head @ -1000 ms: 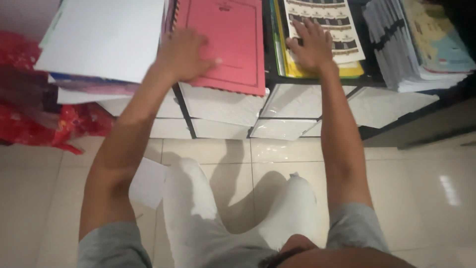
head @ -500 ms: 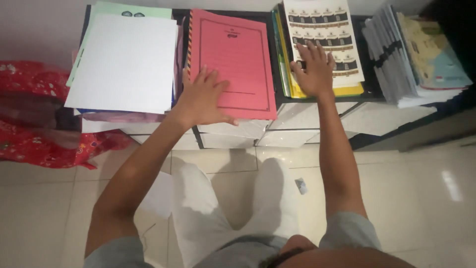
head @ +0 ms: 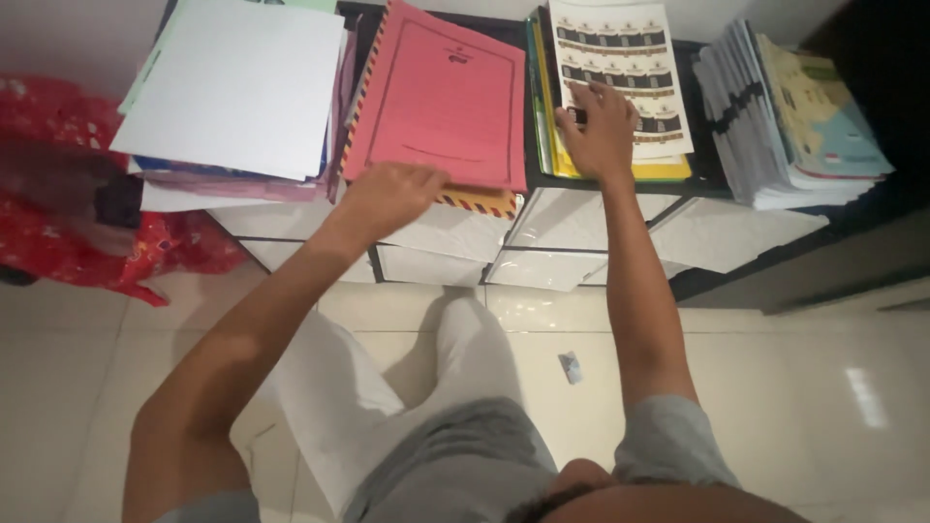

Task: Organizing various papers, books, and folders on a low shelf.

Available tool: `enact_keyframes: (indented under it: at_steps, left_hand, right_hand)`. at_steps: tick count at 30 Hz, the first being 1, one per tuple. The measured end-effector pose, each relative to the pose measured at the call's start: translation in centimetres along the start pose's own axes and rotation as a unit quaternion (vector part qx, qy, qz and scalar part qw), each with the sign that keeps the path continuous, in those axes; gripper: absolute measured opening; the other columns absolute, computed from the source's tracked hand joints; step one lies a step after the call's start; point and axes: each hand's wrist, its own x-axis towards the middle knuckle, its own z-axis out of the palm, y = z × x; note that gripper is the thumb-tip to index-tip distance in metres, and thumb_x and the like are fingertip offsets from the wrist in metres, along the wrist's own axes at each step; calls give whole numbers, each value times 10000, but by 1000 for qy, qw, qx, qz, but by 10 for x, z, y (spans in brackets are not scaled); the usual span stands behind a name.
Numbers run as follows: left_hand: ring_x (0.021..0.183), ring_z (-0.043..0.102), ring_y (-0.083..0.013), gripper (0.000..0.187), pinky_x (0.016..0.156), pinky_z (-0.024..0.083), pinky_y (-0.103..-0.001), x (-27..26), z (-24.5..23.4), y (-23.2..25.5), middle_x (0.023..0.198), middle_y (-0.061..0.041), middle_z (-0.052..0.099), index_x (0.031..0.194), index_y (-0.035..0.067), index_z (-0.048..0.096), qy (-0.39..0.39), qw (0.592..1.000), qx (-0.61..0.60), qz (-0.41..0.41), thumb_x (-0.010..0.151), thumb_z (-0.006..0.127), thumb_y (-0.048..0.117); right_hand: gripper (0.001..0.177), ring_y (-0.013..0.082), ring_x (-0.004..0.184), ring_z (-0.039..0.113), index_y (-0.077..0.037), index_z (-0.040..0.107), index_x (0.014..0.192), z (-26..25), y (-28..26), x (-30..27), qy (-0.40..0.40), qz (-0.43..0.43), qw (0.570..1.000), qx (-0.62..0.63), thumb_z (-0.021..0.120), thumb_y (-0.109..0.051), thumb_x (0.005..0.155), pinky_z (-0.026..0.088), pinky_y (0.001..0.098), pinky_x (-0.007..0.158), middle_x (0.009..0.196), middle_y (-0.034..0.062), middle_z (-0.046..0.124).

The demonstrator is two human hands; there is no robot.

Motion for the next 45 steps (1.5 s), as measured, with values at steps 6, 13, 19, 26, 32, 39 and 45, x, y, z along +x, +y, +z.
enact_keyframes:
  at_steps: [6, 13, 19, 26, 32, 39, 45]
  left_hand:
    - [831, 741, -312, 383, 721, 593, -397, 9, -31, -32, 1009, -171, 750, 1208, 35, 714, 202, 947, -204, -147, 858, 580, -45]
    - [854, 745, -326, 271, 756, 602, -408, 22, -37, -51, 973, -167, 755, 1107, 51, 760, 207, 929, -208, -223, 914, 591, -35]
    - [928, 784, -285, 209, 780, 609, -345, 28, -44, -86, 996, -191, 747, 1122, -39, 690, 377, 837, -278, -281, 970, 569, -116]
    - [889, 622, -109, 97, 821, 514, -252, 34, -1, -138, 921, -66, 661, 1034, -52, 606, 444, 713, -478, -257, 1031, 569, -141]
    - [965, 628, -105, 111, 885, 504, -264, 58, 21, -149, 1016, -32, 671, 1091, 0, 580, 486, 625, -549, -268, 1069, 535, -99]
    - [1498, 161, -401, 758, 1178, 274, -483, 82, 46, -145, 1646, -282, 130, 1639, 67, 124, 378, 632, -530, -420, 1111, 623, 284]
    - [1508, 173, -402, 955, 1180, 462, -597, 76, -18, -110, 1647, -223, 64, 1635, 134, 15, 166, 409, -778, -448, 961, 278, 759]
  right_hand:
    - [527, 337, 1294, 490, -185, 622, 1382, -31, -19, 22, -131, 77, 988, -24, 599, -513, 970, 217, 616, 1106, 1378, 164, 546]
    - [488, 278, 1264, 639, -187, 615, 1424, 0, -7, 60, -134, 118, 960, 218, 611, -454, 1015, 501, 516, 1145, 1402, 111, 644]
    - [947, 425, 1458, 327, -145, 410, 1586, -6, -31, 80, -17, -140, 983, 121, 930, -282, 806, 258, 566, 1184, 1561, 249, 389]
    - [1138, 395, 1493, 386, -155, 208, 1608, -10, -13, 102, 175, -112, 962, 178, 1011, -334, 821, 286, 574, 1224, 1629, 216, 340]
    - [1019, 287, 1174, 731, -115, 236, 1574, -62, -57, 81, 70, 50, 869, 488, 905, -124, 806, 643, 375, 897, 1471, 216, 549]
    - [152, 182, 887, 713, -33, 803, 1049, -87, -72, 63, 262, -53, 901, 342, 858, 51, 934, 585, 288, 780, 1003, 112, 740]
    - [121, 216, 876, 715, -50, 732, 892, -74, -113, 30, 336, -335, 851, 227, 809, 41, 871, 637, 329, 742, 926, 96, 696]
